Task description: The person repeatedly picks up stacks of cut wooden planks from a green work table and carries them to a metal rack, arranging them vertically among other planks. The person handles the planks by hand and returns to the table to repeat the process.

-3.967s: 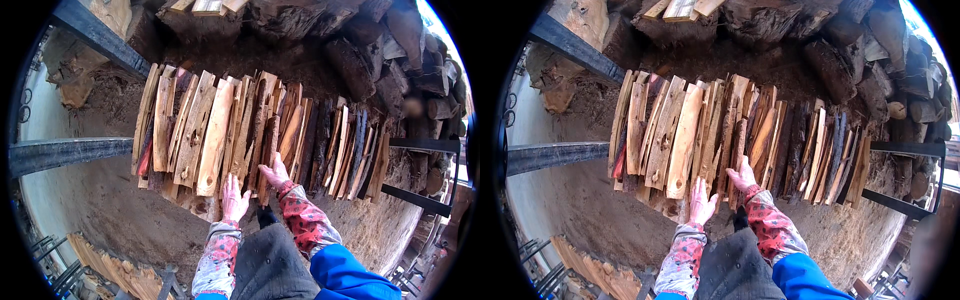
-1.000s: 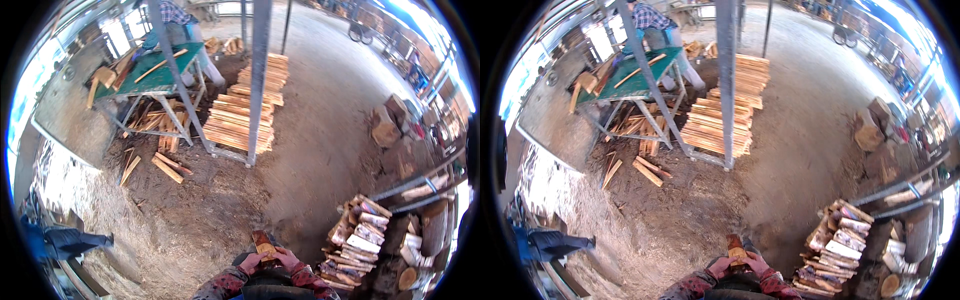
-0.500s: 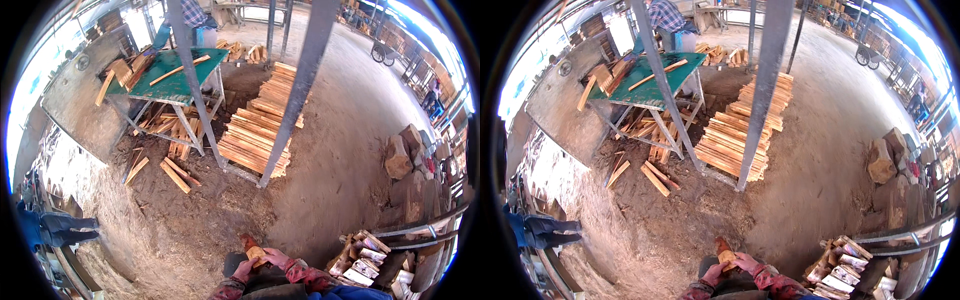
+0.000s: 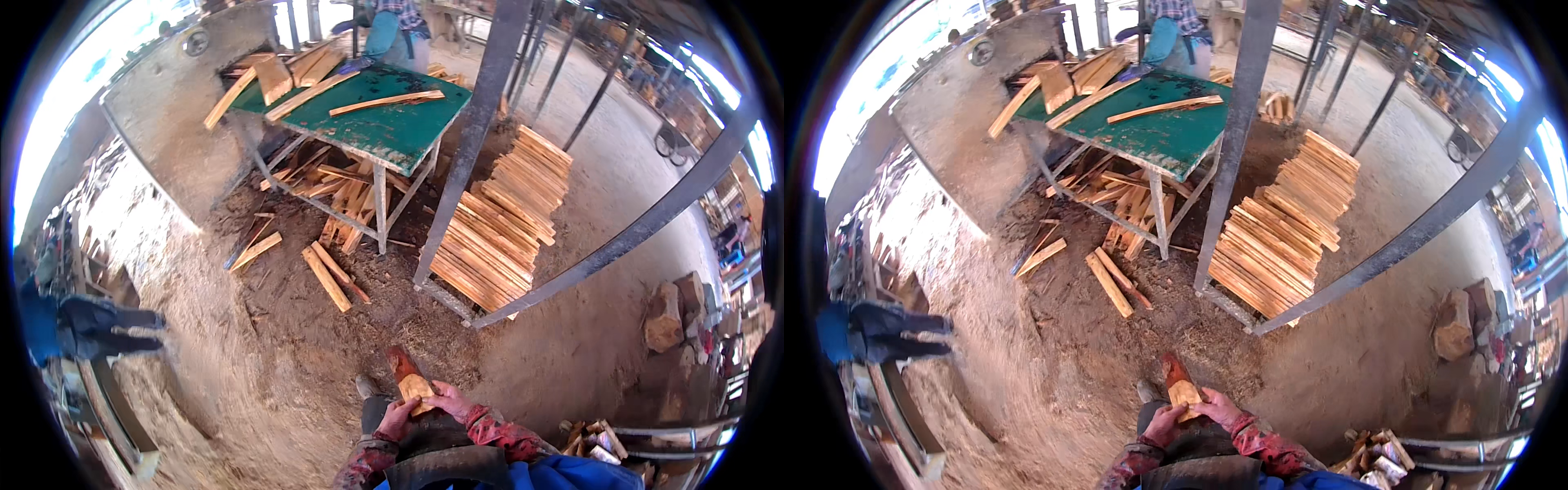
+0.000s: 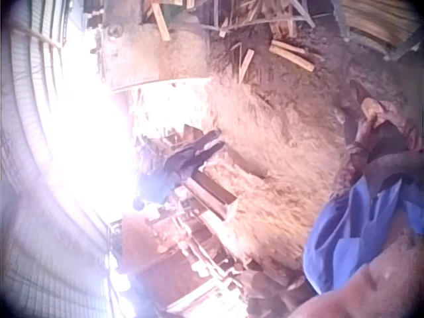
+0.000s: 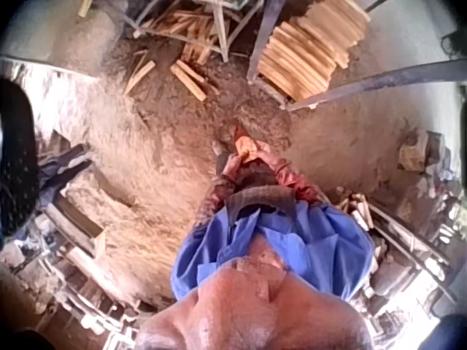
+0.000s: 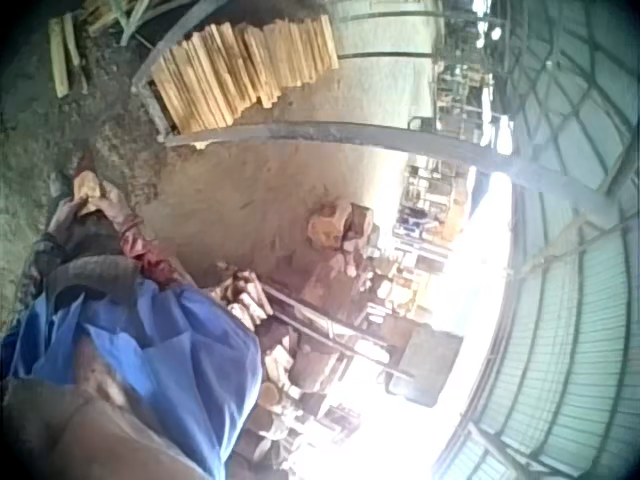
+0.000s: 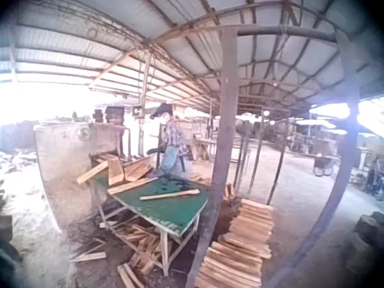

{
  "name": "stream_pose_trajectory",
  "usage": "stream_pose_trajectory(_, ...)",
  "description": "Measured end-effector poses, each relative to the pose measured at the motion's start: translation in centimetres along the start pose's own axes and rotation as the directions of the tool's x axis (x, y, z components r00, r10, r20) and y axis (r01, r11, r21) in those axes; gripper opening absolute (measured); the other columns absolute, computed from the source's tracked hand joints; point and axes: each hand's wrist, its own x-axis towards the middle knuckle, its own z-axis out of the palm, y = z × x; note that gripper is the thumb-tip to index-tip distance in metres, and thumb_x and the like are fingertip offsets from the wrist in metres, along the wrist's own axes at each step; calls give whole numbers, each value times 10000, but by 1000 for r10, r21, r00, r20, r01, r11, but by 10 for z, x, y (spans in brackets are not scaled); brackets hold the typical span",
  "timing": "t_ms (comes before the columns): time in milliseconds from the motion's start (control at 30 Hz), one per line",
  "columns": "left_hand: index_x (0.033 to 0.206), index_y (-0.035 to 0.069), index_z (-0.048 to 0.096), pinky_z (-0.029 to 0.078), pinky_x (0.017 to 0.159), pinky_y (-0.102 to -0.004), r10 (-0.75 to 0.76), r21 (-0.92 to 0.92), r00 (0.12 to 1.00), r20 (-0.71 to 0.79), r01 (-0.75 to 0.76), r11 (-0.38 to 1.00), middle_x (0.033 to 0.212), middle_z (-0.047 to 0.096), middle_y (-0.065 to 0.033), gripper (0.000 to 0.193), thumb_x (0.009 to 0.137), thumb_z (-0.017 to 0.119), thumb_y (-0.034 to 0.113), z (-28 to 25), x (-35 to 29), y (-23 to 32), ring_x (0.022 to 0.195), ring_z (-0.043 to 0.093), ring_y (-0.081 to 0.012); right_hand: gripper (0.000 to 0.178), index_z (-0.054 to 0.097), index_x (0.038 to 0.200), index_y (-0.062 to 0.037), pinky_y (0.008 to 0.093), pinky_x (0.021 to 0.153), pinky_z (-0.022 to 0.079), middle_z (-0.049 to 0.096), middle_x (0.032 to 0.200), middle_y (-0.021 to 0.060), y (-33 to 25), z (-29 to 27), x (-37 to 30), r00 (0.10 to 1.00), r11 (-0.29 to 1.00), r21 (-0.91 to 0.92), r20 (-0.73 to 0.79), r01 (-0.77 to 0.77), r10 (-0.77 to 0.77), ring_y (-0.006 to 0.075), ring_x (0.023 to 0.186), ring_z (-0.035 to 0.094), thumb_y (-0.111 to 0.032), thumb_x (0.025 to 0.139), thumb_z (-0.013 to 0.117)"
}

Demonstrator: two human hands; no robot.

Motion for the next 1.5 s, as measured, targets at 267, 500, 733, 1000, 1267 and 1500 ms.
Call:
stream_pose_trajectory(267,1102,-48,615,503,755,-273,2,226,998,56,-15,974,999,669,-65,361,934,616,271,-22,20,94,858,636,-150,349,576,1151,-42,305,581,528,636,1003,31,-36,42,67,881,892,-13,-170,-451,442,138,857,609,-266,887,624)
stream_pose_trajectory(500,965,-6,657,495,659,-267,-50,411,995,91,8,912,825,649,-25,389,930,599,377,-13,36,134,720,602,-123,331,562,1103,-19,288,478,508,650,909,73,-65,26,86,894,938,-123,-363,-325,262,157,674,630,-271,889,579)
stream_pose_trajectory(733,847,10,655,499,604,-260,161,421,968,-192,-67,905,710,645,-62,316,906,624,320,-66,48,183,621,603,-141,303,565,1068,-18,271,417,462,649,780,75,-97,13,130,910,942,-14,-261,-337,321,154,498,609,-272,903,546)
stream_pose_trajectory(1000,826,-1,641,494,563,-265,215,262,914,-343,-127,957,719,662,-81,308,904,633,296,-74,27,187,609,612,-140,282,551,1066,-8,264,445,481,636,807,51,-160,31,164,969,951,-183,-54,-249,243,131,524,597,-252,927,568)
stream_pose_trajectory(1267,851,7,642,511,607,-254,157,261,944,-291,-80,962,766,676,-75,278,911,639,279,-52,31,225,655,623,-140,378,490,1243,2,277,603,563,634,1006,79,-175,55,215,975,970,-136,69,-202,213,141,772,639,-210,944,584)
stream_pose_trajectory(1500,985,14,614,525,719,-298,290,135,951,-106,-276,952,898,677,-83,264,945,592,274,-95,34,288,779,641,-166,438,465,1315,5,291,668,568,603,1167,100,-163,96,240,977,970,-160,74,-184,198,172,903,644,-135,923,601)
